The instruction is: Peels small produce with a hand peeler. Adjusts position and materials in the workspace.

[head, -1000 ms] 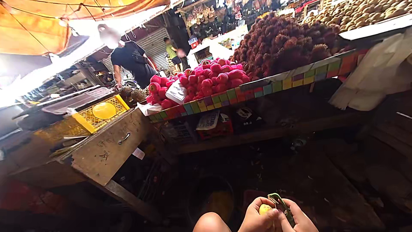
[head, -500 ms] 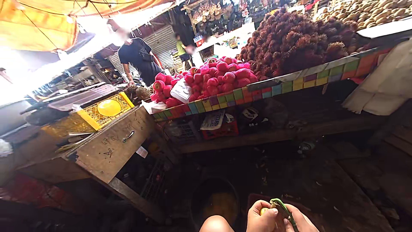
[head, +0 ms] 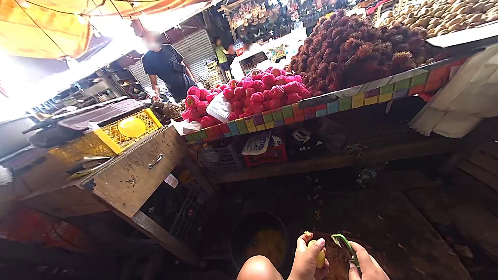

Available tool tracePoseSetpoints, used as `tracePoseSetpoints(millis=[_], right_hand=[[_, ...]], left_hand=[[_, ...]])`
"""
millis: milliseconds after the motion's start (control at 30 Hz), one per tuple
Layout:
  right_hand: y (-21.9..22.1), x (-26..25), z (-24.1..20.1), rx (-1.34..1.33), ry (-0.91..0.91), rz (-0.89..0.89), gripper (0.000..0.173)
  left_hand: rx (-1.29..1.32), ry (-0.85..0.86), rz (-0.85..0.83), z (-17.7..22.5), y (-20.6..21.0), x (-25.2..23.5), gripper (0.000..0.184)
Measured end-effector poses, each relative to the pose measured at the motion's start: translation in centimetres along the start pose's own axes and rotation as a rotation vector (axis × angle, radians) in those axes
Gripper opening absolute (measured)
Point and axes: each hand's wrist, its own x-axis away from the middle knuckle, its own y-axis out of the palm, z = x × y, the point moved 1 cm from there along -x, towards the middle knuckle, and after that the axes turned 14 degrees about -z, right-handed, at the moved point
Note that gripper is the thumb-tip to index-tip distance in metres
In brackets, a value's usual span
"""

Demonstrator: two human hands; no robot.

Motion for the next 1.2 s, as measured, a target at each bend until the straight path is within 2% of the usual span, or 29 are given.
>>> tracePoseSetpoints(millis=[133,267,333,467,600,800,900,1033,1200], right_hand=[[0.1,-0.1,0.4,-0.046,-0.021,-0.029,0.048],[0.3,-0.3,0.9,-0.142,0.042,-0.040,0.064],[0.6,-0.3,1.3,-0.209,0.027,0.040,0.056],[0.5,0.0,1.5,-0.280,-0.056,0.108,0.027],[0.8,0.4,1.4,-0.351,-0.067,0.127,0.025],[2.7,1.3,0.5,-0.094,-0.319,0.157,0.022],[3.7,1.5,0.1,-0.038,-0.344,0.149,0.021],[3.9,1.3,0.4,0.039,-0.365,0.179,0.019],[4.2,0.2,1.4,0.136,-0.450,0.227,0.021]], left_hand=[[0.137,-0.119,-0.045,-0.1,0.2,-0.2,0.025],[0.319,-0.153,0.003,-0.2,0.6,-0.3,0.034],[0.325,-0.131,0.028,-0.3,0.6,-0.5,0.036],[0.205,-0.153,0.060,-0.4,0.4,-0.8,0.042],[0.247,-0.159,0.000,-0.6,0.4,-0.7,0.047],[0.362,-0.103,0.025,-1.9,0.8,-0.7,0.045],[0.431,-0.043,0.051,-2.2,1.3,-0.3,0.042],[0.400,-0.041,0.087,-2.3,1.2,-0.5,0.044],[0.307,-0.145,0.134,-1.7,1.2,-0.6,0.056]])
